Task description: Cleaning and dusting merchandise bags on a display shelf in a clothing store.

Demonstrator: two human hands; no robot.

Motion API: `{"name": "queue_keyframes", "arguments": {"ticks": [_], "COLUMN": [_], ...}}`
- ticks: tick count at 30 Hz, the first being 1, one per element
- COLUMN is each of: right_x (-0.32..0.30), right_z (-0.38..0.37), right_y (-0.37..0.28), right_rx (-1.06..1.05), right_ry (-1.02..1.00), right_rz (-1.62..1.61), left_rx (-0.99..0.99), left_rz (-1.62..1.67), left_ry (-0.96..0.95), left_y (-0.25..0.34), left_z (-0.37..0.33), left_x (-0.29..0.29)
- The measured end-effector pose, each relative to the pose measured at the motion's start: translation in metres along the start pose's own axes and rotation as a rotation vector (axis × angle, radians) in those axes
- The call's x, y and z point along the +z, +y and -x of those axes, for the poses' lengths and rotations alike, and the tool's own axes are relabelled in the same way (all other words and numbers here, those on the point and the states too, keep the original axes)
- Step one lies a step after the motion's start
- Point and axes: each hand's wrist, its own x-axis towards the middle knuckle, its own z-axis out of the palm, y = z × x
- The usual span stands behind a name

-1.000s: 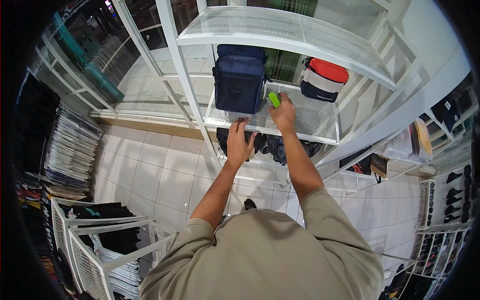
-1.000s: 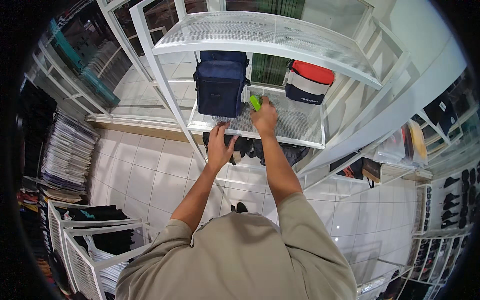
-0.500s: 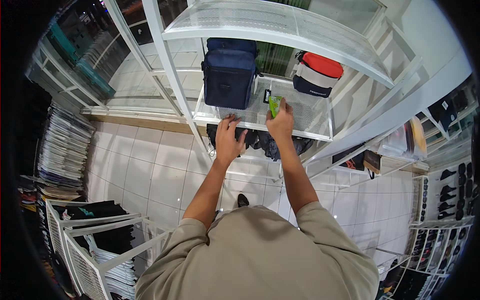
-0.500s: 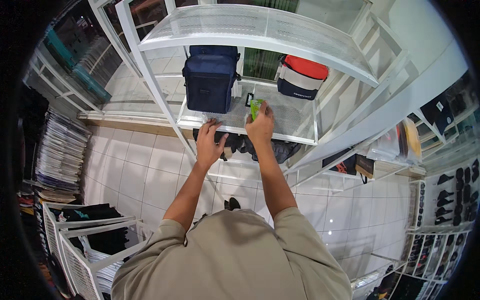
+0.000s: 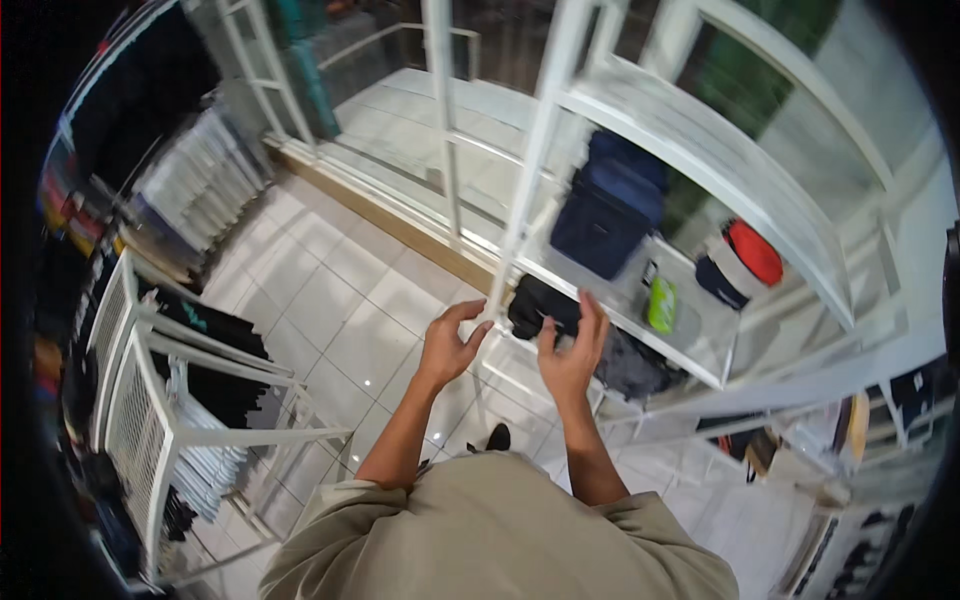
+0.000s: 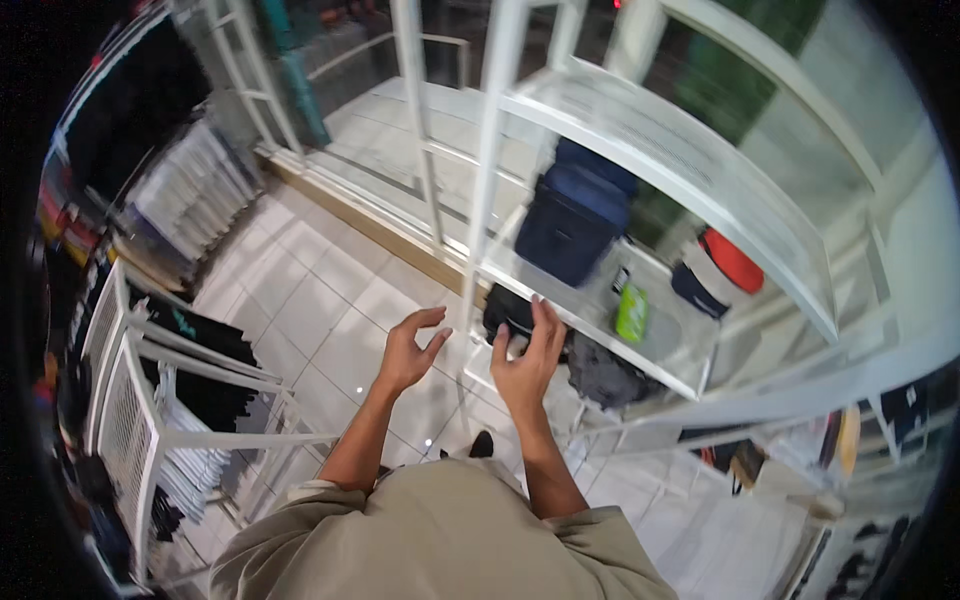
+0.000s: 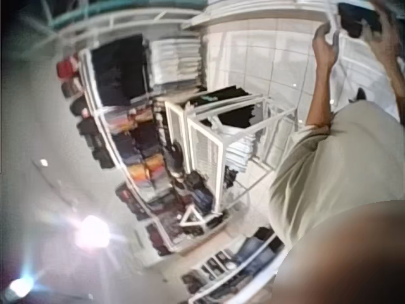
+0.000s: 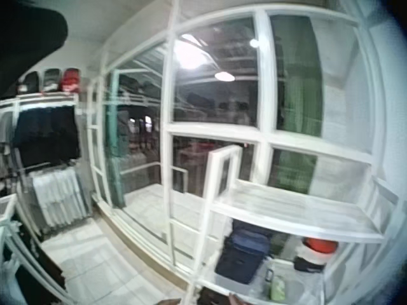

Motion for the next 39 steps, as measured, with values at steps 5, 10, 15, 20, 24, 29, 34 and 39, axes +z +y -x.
{"name": "queue_keyframes", "arguments": {"ticks": [5, 10, 15, 20, 24, 29, 34, 39], "right_x": [0.068, 0.133, 0.211, 0.265, 0.278, 0.301, 0.322, 0.359], "right_z": [0.028, 0.065, 0.118, 0.179, 0.223, 0.275, 0.314, 0.371], "right_y": [-0.088, -0.183, -0.299, -0.424, -0.529, -0.639, -0.72, -0.805], "right_rx": [-0.089, -0.249, -0.523, -0.703, -0.771, -0.901, -1.05, -1.173], "right_ry": [-0.351, -0.733, -0.718, -0.683, -0.916, -1.062, -1.257, -1.43], "right_rz": [-0.227, -0.351, -0.594, -0.763, -0.893, -1.139, -1.17, -1.213], "left_rx": [-0.066, -0.164, -0.244, -0.27, -0.369, -0.479, -0.494, -0.594], "left_rz": [-0.018, -0.083, -0.177, -0.294, -0.412, -0.508, -0.571, -0.679], "left_ry": [0.24, 0.477, 0.776, 1.003, 1.141, 1.284, 1.398, 1.532], "left_y": [-0.03, -0.055, -0.067, -0.057, -0.047, -0.022, -0.005, -0.001], "left_z": [0.047, 0.126, 0.218, 0.324, 0.402, 0.465, 0.514, 0.56], "left_x": [-0.111, -0.241, -0.358, -0.445, -0.502, -0.552, -0.584, -0.624]}}
